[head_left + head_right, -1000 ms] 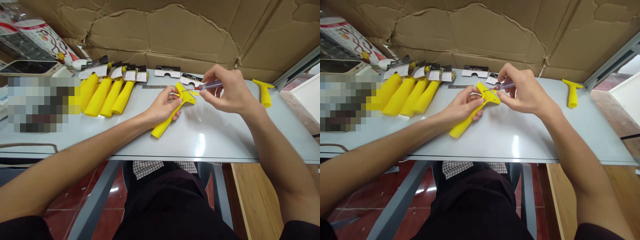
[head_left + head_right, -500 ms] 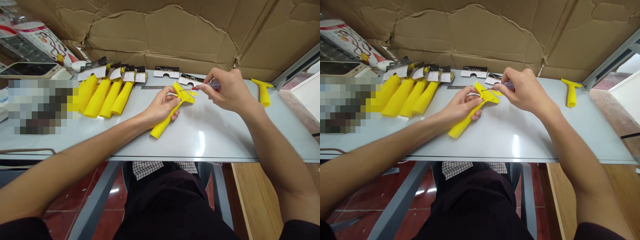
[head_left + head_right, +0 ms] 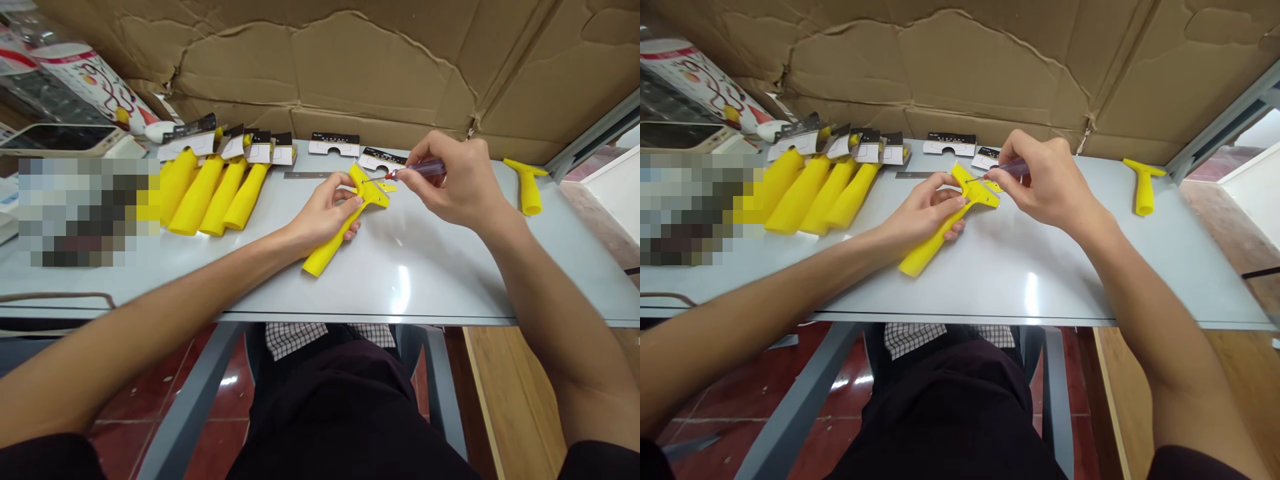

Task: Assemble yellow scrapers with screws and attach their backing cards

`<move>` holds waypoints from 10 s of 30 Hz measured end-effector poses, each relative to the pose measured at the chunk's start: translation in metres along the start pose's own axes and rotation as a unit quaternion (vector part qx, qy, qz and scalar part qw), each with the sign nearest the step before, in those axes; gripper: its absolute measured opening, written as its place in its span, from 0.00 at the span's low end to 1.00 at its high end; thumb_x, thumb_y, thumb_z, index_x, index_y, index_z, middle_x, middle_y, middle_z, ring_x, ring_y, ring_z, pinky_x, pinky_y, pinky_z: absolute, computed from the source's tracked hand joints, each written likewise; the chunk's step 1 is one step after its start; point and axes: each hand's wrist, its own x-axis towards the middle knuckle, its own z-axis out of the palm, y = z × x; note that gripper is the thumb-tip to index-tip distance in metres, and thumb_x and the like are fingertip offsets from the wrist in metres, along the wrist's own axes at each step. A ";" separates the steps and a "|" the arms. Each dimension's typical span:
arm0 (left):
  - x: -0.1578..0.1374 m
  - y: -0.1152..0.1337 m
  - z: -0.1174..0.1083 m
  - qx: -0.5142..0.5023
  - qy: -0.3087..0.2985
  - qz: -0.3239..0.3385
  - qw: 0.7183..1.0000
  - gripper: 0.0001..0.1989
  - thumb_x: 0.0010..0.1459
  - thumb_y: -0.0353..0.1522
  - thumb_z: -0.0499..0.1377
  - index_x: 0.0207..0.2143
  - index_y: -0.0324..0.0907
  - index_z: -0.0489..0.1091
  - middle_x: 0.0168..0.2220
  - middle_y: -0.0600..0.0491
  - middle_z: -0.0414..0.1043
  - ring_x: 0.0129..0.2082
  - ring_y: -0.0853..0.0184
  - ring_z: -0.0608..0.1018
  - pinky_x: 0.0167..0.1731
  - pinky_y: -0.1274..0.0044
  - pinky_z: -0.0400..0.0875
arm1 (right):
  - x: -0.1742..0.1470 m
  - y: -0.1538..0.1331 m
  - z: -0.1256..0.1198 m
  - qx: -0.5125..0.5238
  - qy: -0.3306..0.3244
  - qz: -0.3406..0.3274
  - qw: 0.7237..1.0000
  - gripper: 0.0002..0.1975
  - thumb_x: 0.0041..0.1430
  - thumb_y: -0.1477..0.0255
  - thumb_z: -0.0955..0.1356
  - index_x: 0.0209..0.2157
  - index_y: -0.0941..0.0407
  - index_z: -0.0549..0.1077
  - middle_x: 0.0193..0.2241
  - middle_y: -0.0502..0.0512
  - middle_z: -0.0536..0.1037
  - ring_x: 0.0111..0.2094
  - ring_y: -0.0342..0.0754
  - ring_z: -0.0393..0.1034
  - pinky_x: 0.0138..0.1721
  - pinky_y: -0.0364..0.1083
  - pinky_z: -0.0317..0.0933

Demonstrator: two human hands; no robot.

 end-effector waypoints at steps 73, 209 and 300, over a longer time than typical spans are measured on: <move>0.004 -0.006 -0.002 -0.009 -0.004 0.009 1.000 0.16 0.66 0.34 0.69 0.47 0.47 0.63 0.44 0.51 0.75 0.22 0.75 0.75 0.18 0.80 0.66 | -0.001 -0.004 -0.004 -0.029 -0.025 -0.031 0.999 0.07 0.65 0.66 0.73 0.44 0.50 0.77 0.32 0.52 0.83 0.30 0.54 0.77 0.35 0.53 0.66; 0.060 0.075 -0.074 0.472 0.189 0.175 0.843 0.17 0.51 0.35 0.75 0.43 0.39 0.80 0.37 0.52 0.78 0.46 0.60 0.76 0.55 0.67 0.66 | 0.002 0.007 0.039 0.486 -0.160 0.354 0.783 0.06 0.65 0.77 0.76 0.38 0.55 0.77 0.27 0.55 0.78 0.25 0.45 0.72 0.23 0.44 0.75; 0.012 0.025 -0.039 0.009 -0.044 -0.047 0.998 0.30 0.46 0.25 0.76 0.53 0.44 0.75 0.41 0.49 0.82 0.44 0.57 0.86 0.49 0.62 0.82 | 0.000 -0.013 0.035 0.488 -0.104 0.436 0.749 0.08 0.66 0.71 0.74 0.43 0.54 0.72 0.53 0.63 0.85 0.20 0.39 0.74 0.15 0.41 0.60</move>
